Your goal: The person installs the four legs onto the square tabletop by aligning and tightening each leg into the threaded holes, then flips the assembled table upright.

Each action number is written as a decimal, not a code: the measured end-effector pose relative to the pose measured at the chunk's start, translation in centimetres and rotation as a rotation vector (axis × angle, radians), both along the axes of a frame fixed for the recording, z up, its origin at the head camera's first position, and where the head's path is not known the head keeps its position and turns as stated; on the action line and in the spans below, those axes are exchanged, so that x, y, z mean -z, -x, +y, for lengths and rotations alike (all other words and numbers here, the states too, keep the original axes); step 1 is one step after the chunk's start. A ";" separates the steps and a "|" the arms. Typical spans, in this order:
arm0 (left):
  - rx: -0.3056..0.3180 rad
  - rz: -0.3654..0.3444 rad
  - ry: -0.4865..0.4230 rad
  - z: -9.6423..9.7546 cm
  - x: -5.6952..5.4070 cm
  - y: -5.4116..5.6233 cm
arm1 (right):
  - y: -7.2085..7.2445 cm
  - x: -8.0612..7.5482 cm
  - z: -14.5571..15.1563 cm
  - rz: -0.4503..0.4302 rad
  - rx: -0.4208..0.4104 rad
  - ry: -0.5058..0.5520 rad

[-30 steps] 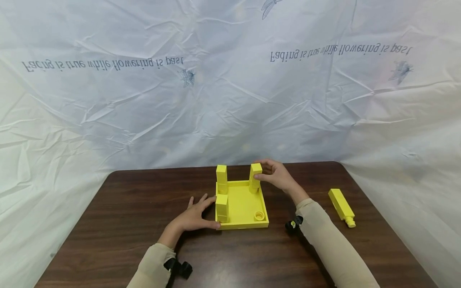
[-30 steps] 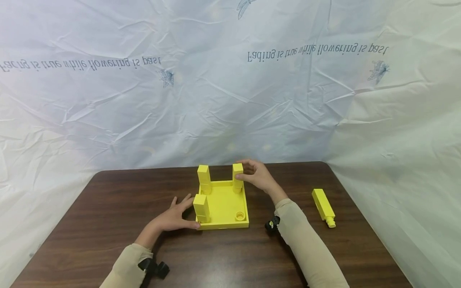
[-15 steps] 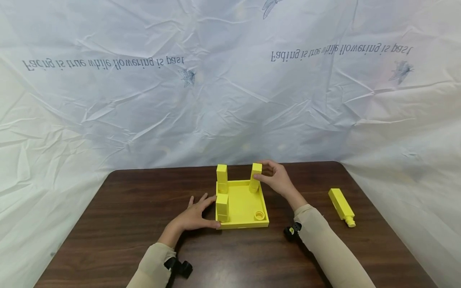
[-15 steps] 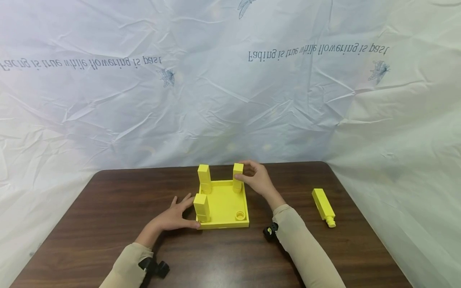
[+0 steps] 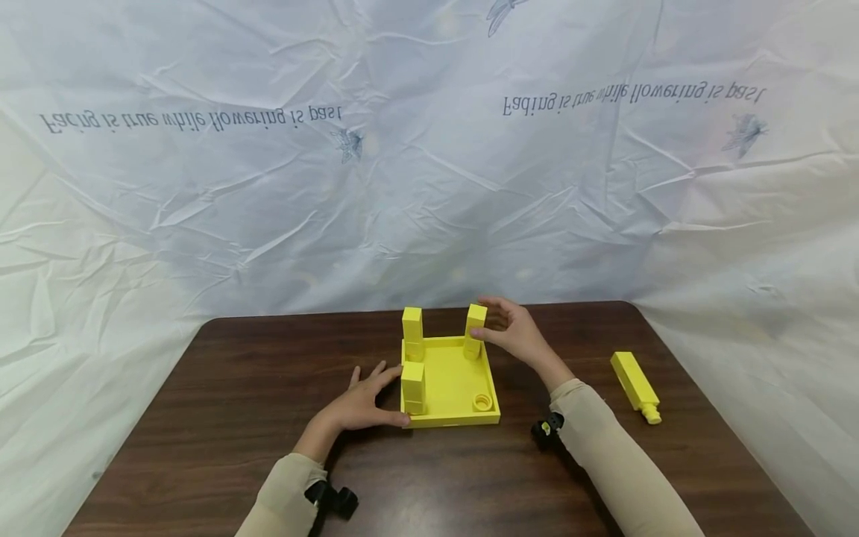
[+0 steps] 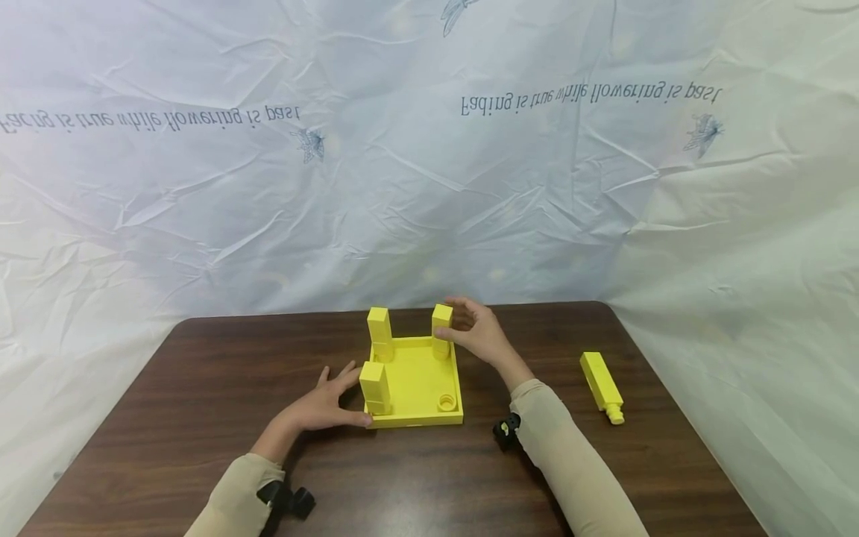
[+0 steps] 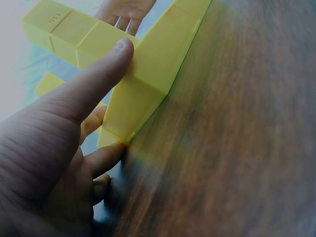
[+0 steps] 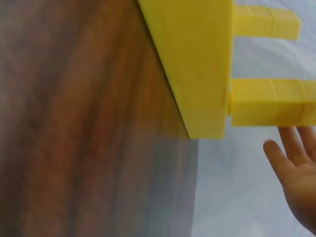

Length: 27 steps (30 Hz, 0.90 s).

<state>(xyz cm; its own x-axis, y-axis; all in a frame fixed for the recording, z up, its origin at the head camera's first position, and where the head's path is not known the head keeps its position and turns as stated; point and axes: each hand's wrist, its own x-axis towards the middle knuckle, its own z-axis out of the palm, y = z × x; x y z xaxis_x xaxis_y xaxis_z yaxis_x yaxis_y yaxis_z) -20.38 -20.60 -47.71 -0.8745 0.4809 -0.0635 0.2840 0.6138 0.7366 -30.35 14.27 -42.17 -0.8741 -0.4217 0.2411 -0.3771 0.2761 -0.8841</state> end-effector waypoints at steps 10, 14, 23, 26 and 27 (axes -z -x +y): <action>-0.005 -0.003 -0.005 0.0 0.1 -0.2 | 1.8 -0.8 0.7 -0.138 -0.147 -0.019; -0.005 -0.006 -0.005 -0.1 0.2 -0.3 | 2.1 -0.8 0.6 -0.155 -0.182 -0.014; 0.000 -0.005 -0.009 0.0 0.0 -0.3 | 2.2 -0.5 0.5 -0.160 -0.200 0.006; -0.001 -0.004 -0.009 0.0 -0.1 -0.3 | 1.9 -0.6 0.3 -0.157 -0.171 0.009; -0.001 -0.002 -0.009 0.0 -0.1 -0.2 | 1.8 -0.6 0.3 -0.158 -0.159 0.012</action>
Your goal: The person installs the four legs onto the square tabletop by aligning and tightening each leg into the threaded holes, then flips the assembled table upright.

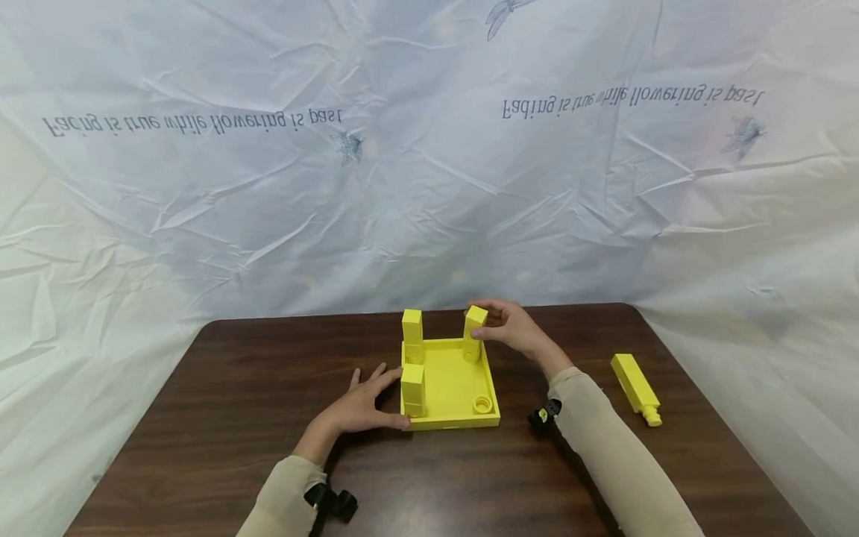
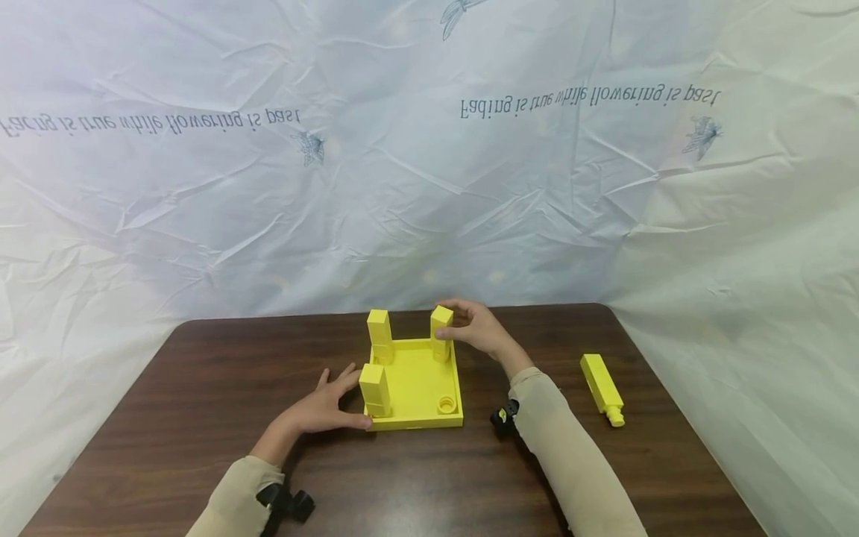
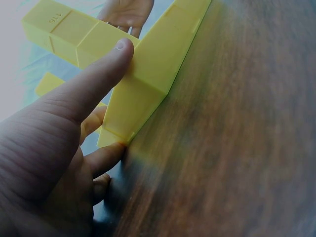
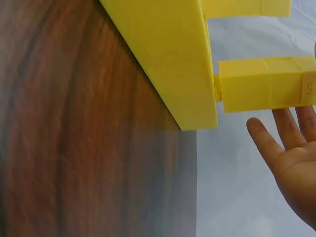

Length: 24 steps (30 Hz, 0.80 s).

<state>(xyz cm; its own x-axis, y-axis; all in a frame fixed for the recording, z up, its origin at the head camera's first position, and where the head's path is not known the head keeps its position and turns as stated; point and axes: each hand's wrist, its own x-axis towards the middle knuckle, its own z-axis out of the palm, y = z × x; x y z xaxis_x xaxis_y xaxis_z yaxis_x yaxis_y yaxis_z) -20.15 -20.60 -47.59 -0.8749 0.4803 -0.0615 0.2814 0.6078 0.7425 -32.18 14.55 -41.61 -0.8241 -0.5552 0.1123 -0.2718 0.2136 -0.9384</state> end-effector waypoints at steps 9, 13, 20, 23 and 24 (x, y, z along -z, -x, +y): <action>-0.005 0.002 0.013 -0.1 0.0 0.0 | -1.0 0.6 -0.9 0.052 0.146 0.013; -0.006 -0.002 0.018 -0.1 0.0 0.1 | -1.6 0.7 -1.3 0.083 0.197 0.018; 0.001 0.001 0.008 0.0 0.0 0.2 | -2.1 0.7 -1.6 0.104 0.221 0.008; 0.000 -0.001 0.007 0.0 0.1 0.2 | -2.2 0.6 -1.6 0.108 0.219 -0.011; 0.000 -0.002 0.007 0.1 0.1 0.2 | -2.2 0.6 -1.5 0.111 0.216 -0.020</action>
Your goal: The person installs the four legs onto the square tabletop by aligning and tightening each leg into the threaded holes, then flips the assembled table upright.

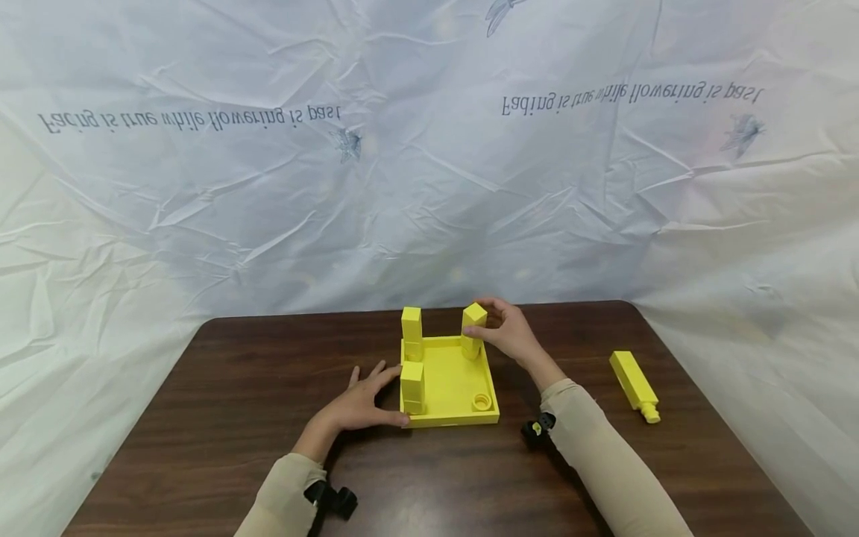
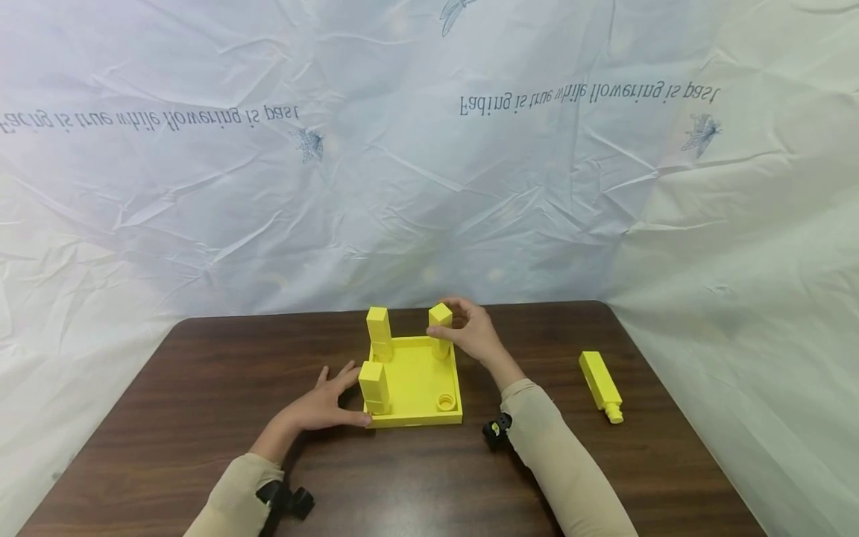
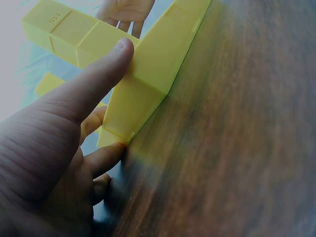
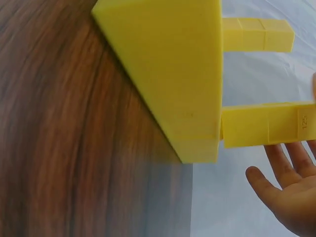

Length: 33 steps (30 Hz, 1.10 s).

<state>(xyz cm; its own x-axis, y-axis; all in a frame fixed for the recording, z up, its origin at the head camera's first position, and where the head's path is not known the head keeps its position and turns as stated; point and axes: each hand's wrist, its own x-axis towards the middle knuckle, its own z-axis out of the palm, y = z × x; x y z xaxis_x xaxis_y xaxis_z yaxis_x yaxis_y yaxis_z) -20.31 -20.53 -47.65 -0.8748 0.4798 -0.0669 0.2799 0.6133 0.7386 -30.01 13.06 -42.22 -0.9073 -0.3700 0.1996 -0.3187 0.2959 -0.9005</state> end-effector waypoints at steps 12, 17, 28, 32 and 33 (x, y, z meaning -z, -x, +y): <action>-0.013 -0.009 0.026 -0.2 -0.2 -0.1 | 2.2 -1.3 1.6 -0.120 -0.230 0.026; -0.010 -0.006 0.031 -0.2 -0.1 -0.1 | 2.8 -1.2 1.5 -0.143 -0.292 0.047; -0.004 -0.010 0.020 -0.1 -0.2 0.0 | 2.7 -1.0 1.7 -0.140 -0.278 0.035; 0.001 -0.007 0.014 -0.1 -0.1 0.0 | 2.5 -0.8 1.5 -0.125 -0.252 0.047; 0.001 -0.007 0.013 -0.1 -0.1 0.1 | 2.3 -0.8 1.4 -0.120 -0.244 0.051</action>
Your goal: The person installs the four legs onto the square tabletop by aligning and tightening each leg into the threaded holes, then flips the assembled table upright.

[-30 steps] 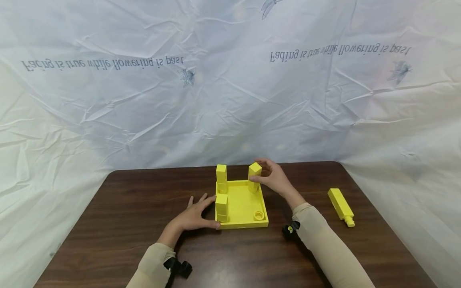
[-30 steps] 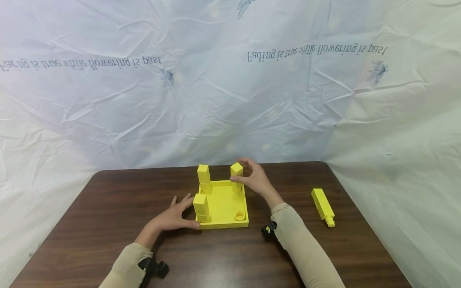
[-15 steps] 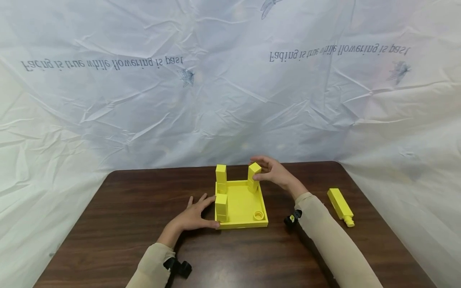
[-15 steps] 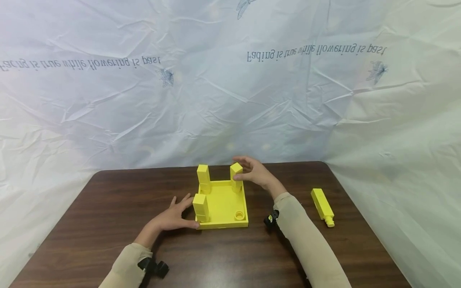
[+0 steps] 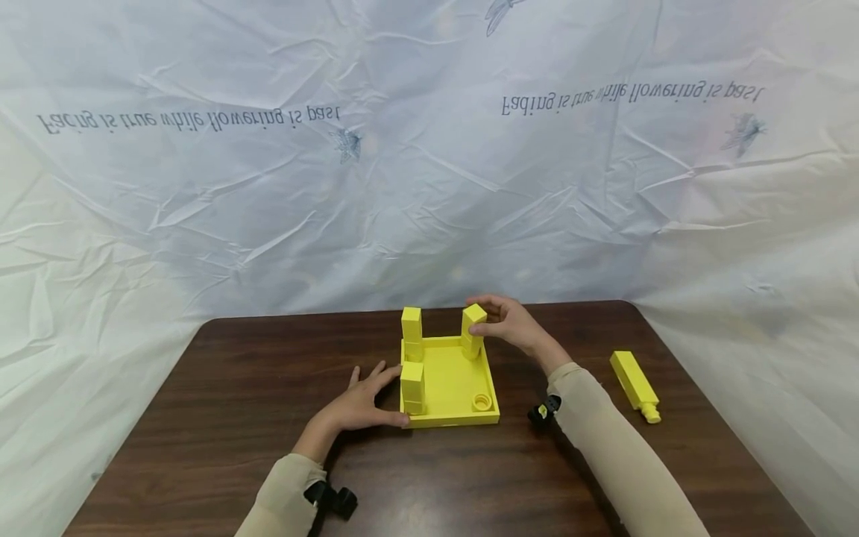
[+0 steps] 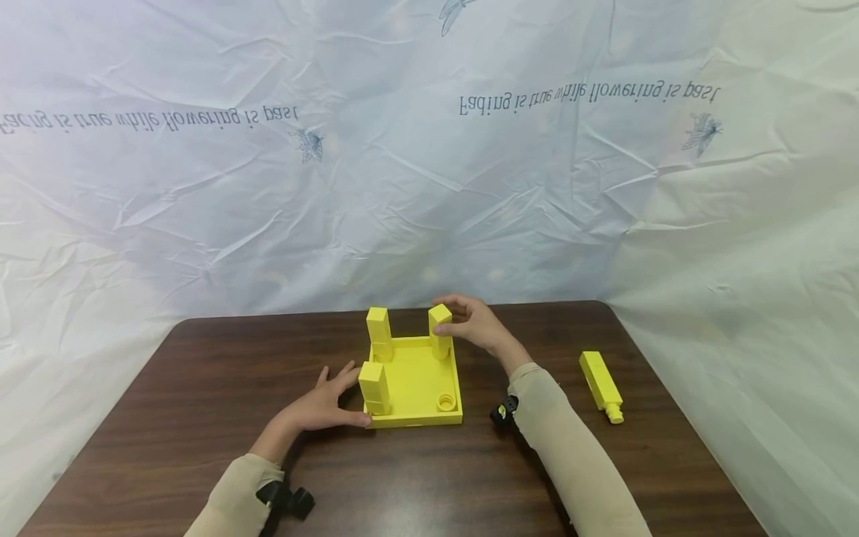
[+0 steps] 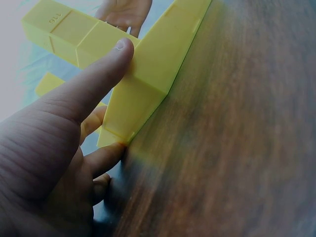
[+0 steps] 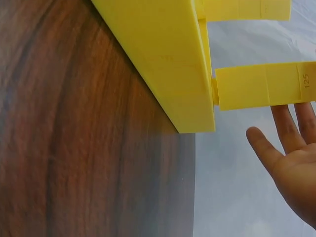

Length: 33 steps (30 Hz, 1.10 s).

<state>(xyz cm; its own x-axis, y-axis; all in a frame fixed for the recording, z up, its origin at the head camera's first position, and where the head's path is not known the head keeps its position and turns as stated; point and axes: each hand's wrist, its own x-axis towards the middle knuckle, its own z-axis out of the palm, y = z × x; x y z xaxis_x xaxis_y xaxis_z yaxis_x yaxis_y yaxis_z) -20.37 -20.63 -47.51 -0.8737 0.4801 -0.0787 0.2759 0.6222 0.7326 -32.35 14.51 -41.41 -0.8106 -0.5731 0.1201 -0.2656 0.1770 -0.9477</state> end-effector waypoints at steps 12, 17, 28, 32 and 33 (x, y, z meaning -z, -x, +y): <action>-0.006 -0.003 0.010 0.0 -0.1 -0.1 | -1.7 0.6 -1.2 0.120 0.212 -0.002; -0.006 0.002 0.006 0.0 0.0 0.0 | -2.5 0.5 -1.9 0.162 0.279 -0.012; -0.003 0.004 0.001 -0.1 0.0 0.0 | -2.5 0.2 -2.2 0.192 0.292 -0.062; 0.000 0.002 0.001 0.0 -0.1 -0.1 | -2.2 -0.1 -1.7 0.167 0.221 -0.095; -0.001 0.001 0.001 0.1 -0.1 -0.2 | -2.1 -0.2 -1.6 0.156 0.202 -0.102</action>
